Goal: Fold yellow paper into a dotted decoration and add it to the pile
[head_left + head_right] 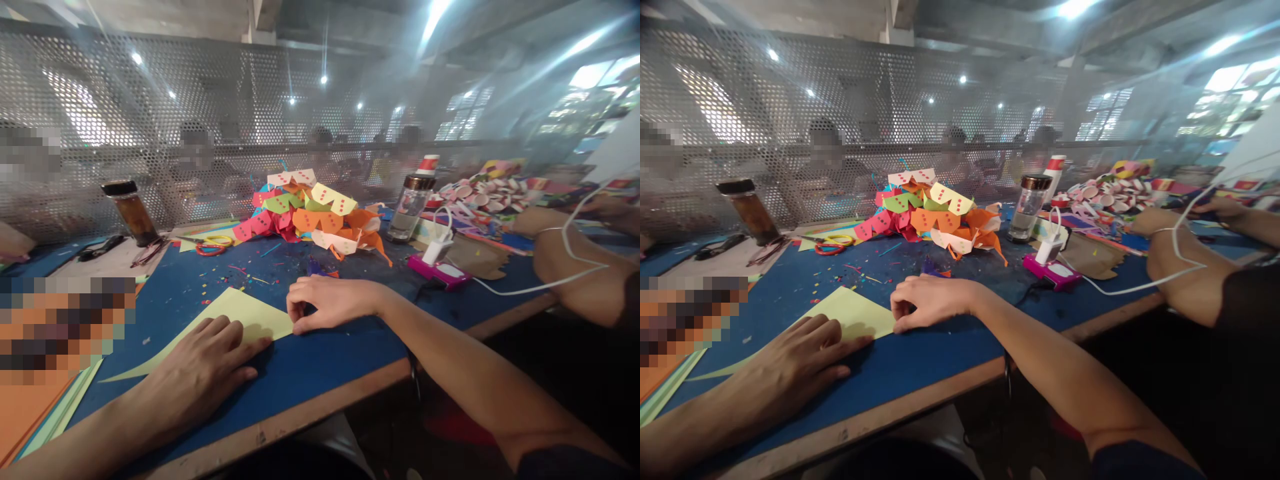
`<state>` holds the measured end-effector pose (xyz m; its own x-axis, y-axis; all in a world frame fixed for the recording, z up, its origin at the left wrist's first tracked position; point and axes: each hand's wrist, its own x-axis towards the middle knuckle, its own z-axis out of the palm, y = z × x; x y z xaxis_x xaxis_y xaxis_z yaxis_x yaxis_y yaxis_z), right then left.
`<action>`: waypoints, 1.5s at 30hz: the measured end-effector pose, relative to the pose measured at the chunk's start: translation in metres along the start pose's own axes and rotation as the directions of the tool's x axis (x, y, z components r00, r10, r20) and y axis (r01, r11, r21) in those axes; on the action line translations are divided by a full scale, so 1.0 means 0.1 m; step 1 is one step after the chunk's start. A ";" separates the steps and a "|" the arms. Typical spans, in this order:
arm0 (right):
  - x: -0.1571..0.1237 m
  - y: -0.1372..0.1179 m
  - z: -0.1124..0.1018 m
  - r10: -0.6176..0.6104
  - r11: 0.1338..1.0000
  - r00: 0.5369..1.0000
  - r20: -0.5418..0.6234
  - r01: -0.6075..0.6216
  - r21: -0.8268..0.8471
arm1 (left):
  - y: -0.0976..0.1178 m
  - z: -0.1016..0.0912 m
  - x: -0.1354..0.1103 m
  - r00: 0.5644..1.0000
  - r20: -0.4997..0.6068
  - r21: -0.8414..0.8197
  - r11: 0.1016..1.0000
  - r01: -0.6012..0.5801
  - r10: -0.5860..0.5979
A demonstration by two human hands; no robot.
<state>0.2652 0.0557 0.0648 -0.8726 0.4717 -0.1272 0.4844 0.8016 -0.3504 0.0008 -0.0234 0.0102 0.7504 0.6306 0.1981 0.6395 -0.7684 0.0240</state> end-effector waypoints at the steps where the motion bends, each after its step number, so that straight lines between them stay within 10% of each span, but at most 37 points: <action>1: 0.03 -0.03 0.03 -0.012 1.000 0.999 -0.036 0.012 -0.007 | 0.00 0.00 0.00 1.000 0.000 0.002 1.000 -0.001 0.001; 12: 0.20 -0.20 0.29 -0.064 0.993 0.976 -0.207 0.042 -0.107 | 0.00 0.01 0.00 1.000 0.019 0.040 0.999 -0.002 0.002; 45: -0.05 0.13 -0.07 -0.174 0.983 0.980 0.099 0.167 0.077 | -0.01 0.00 -0.01 1.000 0.021 -0.008 1.000 0.021 -0.021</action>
<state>0.2765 0.0667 0.0673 -0.9455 0.2862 -0.1552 0.3255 0.8384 -0.4371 -0.0003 -0.0237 0.0099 0.7400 0.6488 0.1771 0.6540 -0.7557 0.0358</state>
